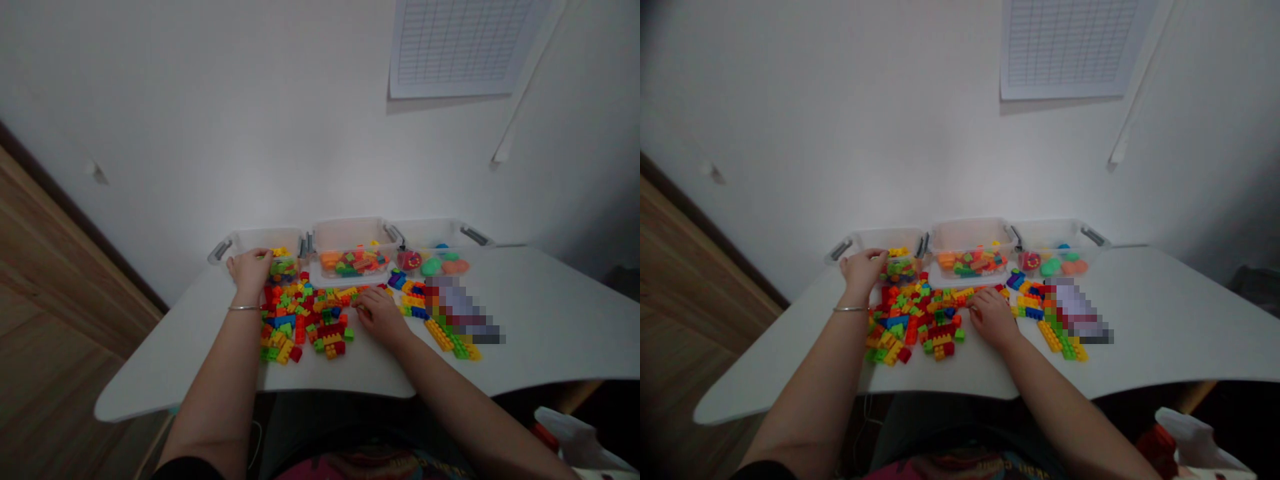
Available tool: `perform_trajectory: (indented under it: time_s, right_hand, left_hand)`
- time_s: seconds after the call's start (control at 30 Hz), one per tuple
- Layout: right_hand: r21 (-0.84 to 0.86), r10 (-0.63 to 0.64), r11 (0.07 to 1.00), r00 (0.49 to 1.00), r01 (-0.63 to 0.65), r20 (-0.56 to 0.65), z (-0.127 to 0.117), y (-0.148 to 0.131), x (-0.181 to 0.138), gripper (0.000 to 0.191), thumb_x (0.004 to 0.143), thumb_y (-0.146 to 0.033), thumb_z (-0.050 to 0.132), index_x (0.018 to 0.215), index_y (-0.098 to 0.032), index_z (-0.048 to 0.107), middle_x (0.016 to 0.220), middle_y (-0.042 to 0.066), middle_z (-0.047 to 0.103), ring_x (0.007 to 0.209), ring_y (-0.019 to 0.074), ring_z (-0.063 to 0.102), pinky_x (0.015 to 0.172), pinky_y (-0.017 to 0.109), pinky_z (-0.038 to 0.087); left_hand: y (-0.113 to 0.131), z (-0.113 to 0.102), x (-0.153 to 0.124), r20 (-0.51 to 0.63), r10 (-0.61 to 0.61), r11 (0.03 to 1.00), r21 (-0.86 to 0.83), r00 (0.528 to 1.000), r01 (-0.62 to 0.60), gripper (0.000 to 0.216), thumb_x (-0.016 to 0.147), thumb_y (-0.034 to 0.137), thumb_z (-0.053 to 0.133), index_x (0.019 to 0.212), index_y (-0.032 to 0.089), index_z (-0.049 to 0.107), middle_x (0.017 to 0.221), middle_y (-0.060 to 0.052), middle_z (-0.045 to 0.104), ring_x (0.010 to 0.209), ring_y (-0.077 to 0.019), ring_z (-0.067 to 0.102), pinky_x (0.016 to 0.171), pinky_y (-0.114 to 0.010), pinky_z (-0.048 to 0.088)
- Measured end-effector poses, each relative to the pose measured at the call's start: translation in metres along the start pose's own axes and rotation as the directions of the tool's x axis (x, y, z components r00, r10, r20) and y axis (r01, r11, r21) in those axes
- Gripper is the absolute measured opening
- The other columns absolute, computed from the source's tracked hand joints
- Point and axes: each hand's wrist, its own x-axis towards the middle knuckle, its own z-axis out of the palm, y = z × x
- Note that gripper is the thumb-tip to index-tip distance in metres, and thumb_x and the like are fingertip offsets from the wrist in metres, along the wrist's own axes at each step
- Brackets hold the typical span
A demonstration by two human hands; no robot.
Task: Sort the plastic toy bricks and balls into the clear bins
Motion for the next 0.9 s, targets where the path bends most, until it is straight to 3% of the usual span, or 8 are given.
perform_trajectory:
  time_s: [0.17, 0.23, 0.3, 0.4, 0.5, 0.6, 0.73, 0.9]
  right_hand:
    - [0.002, 0.002, 1.0, 1.0, -0.002, 0.007, -0.001, -0.001, 0.0, 0.017, 0.08, -0.011, 0.056, 0.088, -0.022, 0.066, 0.092, 0.007, 0.068, 0.097, 0.0239, 0.055, 0.091, 0.043, 0.046]
    - [-0.001, 0.007, 1.0, 1.0, -0.007, 0.007, -0.001, -0.002, 0.0, 0.017, 0.08, -0.011, 0.056, 0.088, -0.022, 0.066, 0.093, 0.006, 0.068, 0.097, 0.0237, 0.055, 0.091, 0.043, 0.046]
    - [-0.001, 0.011, 1.0, 1.0, -0.011, 0.006, -0.002, -0.002, 0.0, 0.018, 0.08, -0.01, 0.055, 0.088, -0.022, 0.066, 0.093, 0.006, 0.068, 0.097, 0.0237, 0.055, 0.09, 0.043, 0.046]
    - [0.005, 0.007, 1.0, 1.0, -0.007, 0.006, -0.002, -0.003, 0.0, 0.017, 0.08, -0.01, 0.055, 0.087, -0.022, 0.065, 0.092, 0.006, 0.068, 0.096, 0.0237, 0.055, 0.09, 0.042, 0.046]
    - [0.007, 0.009, 1.0, 1.0, -0.009, 0.0, -0.002, -0.003, 0.0, 0.017, 0.08, -0.01, 0.055, 0.087, -0.022, 0.065, 0.092, 0.006, 0.068, 0.096, 0.0239, 0.054, 0.091, 0.042, 0.046]
    - [0.005, 0.016, 1.0, 1.0, -0.016, 0.004, -0.002, -0.003, 0.0, 0.018, 0.079, -0.01, 0.056, 0.088, -0.021, 0.065, 0.093, 0.006, 0.068, 0.098, 0.0243, 0.054, 0.091, 0.042, 0.046]
    - [0.007, 0.014, 1.0, 1.0, -0.014, 0.013, -0.002, -0.003, 0.0, 0.017, 0.079, -0.01, 0.056, 0.087, -0.021, 0.065, 0.093, 0.007, 0.067, 0.097, 0.0238, 0.055, 0.089, 0.042, 0.046]
    - [0.006, 0.011, 1.0, 1.0, -0.011, 0.006, -0.003, -0.005, 0.0, 0.016, 0.079, -0.009, 0.056, 0.086, -0.021, 0.064, 0.092, 0.007, 0.067, 0.095, 0.0234, 0.055, 0.09, 0.041, 0.047]
  left_hand:
    - [0.002, -0.004, -0.001, 0.023, -0.032, 0.983, -0.181, 0.999, 0.035, 0.028, 0.082, 0.042, 0.05, 0.085, 0.027, 0.074, 0.08, -0.003, 0.075, 0.094, -0.0278, 0.065, 0.11, -0.056, 0.022]
    - [0.007, -0.009, -0.006, 0.003, -0.019, 0.953, -0.301, 1.0, 0.019, 0.028, 0.082, 0.039, 0.05, 0.088, 0.025, 0.073, 0.088, -0.003, 0.075, 0.093, -0.0256, 0.065, 0.106, -0.051, 0.032]
    - [0.012, -0.017, -0.014, -0.022, 0.04, 0.916, -0.399, 0.999, -0.045, 0.029, 0.081, 0.037, 0.051, 0.091, 0.022, 0.073, 0.095, -0.005, 0.074, 0.093, -0.0243, 0.065, 0.096, -0.041, 0.044]
    - [0.021, -0.029, -0.034, -0.074, 0.183, 0.873, -0.447, 0.98, -0.197, 0.028, 0.082, 0.035, 0.051, 0.094, 0.021, 0.072, 0.101, -0.005, 0.073, 0.099, -0.0234, 0.063, 0.092, -0.036, 0.047]
    - [0.027, -0.034, -0.06, -0.06, 0.325, 0.847, -0.425, 0.944, -0.319, 0.027, 0.086, 0.033, 0.049, 0.094, 0.021, 0.071, 0.103, -0.005, 0.072, 0.102, -0.023, 0.063, 0.096, -0.038, 0.046]
    - [0.031, -0.028, -0.088, 0.126, 0.481, 0.837, -0.362, 0.868, -0.411, 0.023, 0.087, 0.031, 0.051, 0.093, 0.021, 0.072, 0.103, -0.005, 0.072, 0.101, -0.023, 0.063, 0.096, -0.038, 0.046]
    - [0.033, -0.016, -0.116, 0.284, 0.513, 0.858, -0.164, 0.81, -0.486, 0.025, 0.088, 0.028, 0.052, 0.105, 0.022, 0.069, 0.112, -0.007, 0.069, 0.106, -0.0247, 0.061, 0.096, -0.041, 0.045]
    - [0.03, -0.013, -0.124, 0.337, 0.496, 0.851, -0.004, 0.8, -0.526, 0.025, 0.087, 0.024, 0.053, 0.107, 0.021, 0.068, 0.112, -0.009, 0.067, 0.107, -0.0267, 0.059, 0.095, -0.043, 0.044]
